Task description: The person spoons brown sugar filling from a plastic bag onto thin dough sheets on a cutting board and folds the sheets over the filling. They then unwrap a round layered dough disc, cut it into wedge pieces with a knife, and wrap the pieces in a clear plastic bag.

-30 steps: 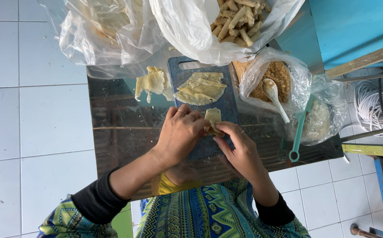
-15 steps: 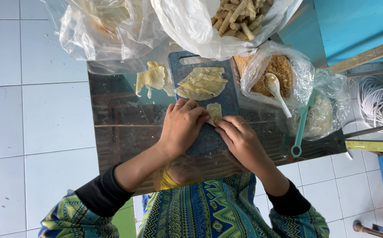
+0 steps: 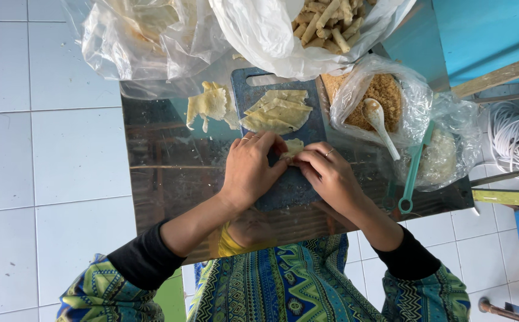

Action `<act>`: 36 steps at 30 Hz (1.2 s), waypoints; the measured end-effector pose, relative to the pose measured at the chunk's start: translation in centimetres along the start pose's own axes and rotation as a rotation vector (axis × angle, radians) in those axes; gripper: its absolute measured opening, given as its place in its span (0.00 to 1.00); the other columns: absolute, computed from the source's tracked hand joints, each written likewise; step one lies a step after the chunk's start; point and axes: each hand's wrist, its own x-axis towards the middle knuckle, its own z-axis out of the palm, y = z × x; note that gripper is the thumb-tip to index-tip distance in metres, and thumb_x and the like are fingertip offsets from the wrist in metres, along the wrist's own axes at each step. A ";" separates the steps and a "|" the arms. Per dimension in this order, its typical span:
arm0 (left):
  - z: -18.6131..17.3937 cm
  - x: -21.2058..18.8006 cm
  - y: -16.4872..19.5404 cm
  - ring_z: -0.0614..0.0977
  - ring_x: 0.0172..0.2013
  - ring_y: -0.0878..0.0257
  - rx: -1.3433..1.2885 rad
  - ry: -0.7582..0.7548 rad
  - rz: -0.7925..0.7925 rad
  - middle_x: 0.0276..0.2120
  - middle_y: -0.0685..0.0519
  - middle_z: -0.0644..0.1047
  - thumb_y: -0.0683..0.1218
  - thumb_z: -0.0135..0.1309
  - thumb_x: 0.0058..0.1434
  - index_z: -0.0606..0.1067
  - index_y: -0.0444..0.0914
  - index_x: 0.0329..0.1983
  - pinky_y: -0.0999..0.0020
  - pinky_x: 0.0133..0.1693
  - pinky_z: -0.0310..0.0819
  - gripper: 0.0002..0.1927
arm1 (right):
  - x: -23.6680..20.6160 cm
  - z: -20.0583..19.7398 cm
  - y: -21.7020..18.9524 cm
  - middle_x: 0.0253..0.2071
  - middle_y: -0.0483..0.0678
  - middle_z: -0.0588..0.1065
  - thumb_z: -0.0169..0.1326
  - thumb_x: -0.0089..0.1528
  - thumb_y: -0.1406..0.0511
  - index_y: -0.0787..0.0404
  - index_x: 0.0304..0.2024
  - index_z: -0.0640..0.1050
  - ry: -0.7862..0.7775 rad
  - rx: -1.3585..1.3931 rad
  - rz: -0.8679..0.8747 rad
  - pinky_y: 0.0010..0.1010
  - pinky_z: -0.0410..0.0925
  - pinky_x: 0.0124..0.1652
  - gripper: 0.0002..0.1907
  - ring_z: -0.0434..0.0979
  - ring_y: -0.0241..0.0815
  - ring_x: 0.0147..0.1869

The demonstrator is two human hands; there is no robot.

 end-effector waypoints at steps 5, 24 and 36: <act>-0.3 -0.2 -1.1 0.80 0.42 0.58 0.108 -0.004 0.176 0.36 0.60 0.83 0.48 0.64 0.56 0.82 0.46 0.34 0.60 0.47 0.67 0.05 | -0.3 -0.1 -0.3 0.46 0.52 0.75 0.63 0.59 0.74 0.66 0.46 0.78 0.003 -0.044 -0.087 0.39 0.74 0.45 0.13 0.80 0.51 0.48; 1.2 0.3 0.1 0.77 0.45 0.61 0.161 0.086 0.023 0.35 0.67 0.82 0.52 0.65 0.58 0.82 0.49 0.37 0.58 0.48 0.62 0.06 | 1.2 -0.4 2.2 0.41 0.50 0.78 0.60 0.58 0.77 0.65 0.41 0.79 -0.002 0.163 0.059 0.35 0.73 0.42 0.09 0.82 0.50 0.44; 1.1 0.9 0.1 0.73 0.50 0.56 0.287 0.142 0.171 0.38 0.58 0.75 0.54 0.65 0.55 0.83 0.49 0.33 0.56 0.48 0.60 0.07 | 1.0 0.0 2.4 0.37 0.50 0.76 0.66 0.59 0.72 0.61 0.40 0.80 0.067 0.083 0.107 0.37 0.70 0.40 0.09 0.78 0.50 0.42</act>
